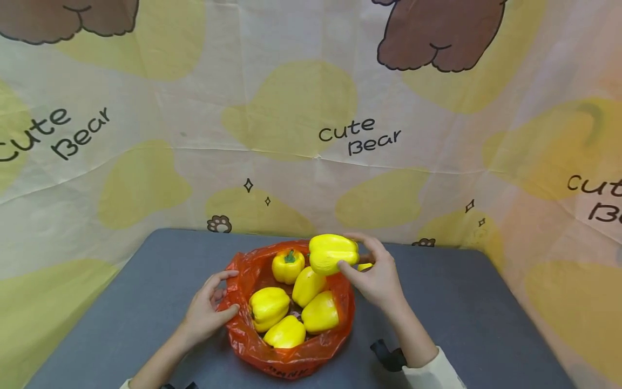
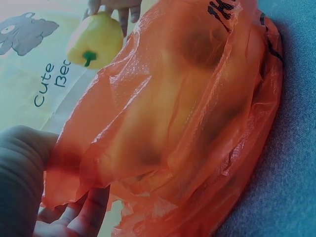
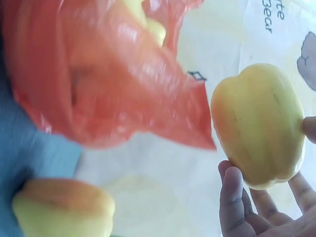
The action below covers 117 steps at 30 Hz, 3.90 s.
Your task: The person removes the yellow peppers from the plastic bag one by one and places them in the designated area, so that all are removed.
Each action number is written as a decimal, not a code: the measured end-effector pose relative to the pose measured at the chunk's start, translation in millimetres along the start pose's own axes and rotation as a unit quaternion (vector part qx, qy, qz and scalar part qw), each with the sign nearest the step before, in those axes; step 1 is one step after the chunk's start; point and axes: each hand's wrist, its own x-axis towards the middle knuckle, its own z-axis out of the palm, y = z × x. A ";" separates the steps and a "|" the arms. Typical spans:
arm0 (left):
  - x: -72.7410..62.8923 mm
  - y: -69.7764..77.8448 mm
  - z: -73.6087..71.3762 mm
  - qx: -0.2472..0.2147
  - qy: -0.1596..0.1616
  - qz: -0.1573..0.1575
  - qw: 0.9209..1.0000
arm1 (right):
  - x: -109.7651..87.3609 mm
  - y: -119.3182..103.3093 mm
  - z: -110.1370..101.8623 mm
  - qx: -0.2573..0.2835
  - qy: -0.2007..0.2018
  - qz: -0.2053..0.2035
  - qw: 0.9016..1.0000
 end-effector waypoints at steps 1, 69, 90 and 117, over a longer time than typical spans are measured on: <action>0.2 -0.4 -0.3 -0.001 -0.001 -0.002 1.000 | -0.2 1.3 -3.0 -0.004 0.004 0.003 1.000; -0.8 -1.7 0.1 0.015 0.012 -0.015 1.000 | -50.6 128.4 -105.5 -0.118 0.089 0.208 0.967; -0.8 0.0 0.7 0.026 0.016 -0.005 1.000 | -51.1 134.0 -95.7 -0.058 0.045 0.271 0.960; -0.5 -1.8 0.4 0.032 0.014 -0.001 0.999 | -47.9 129.7 -95.1 -0.085 -0.005 0.333 0.939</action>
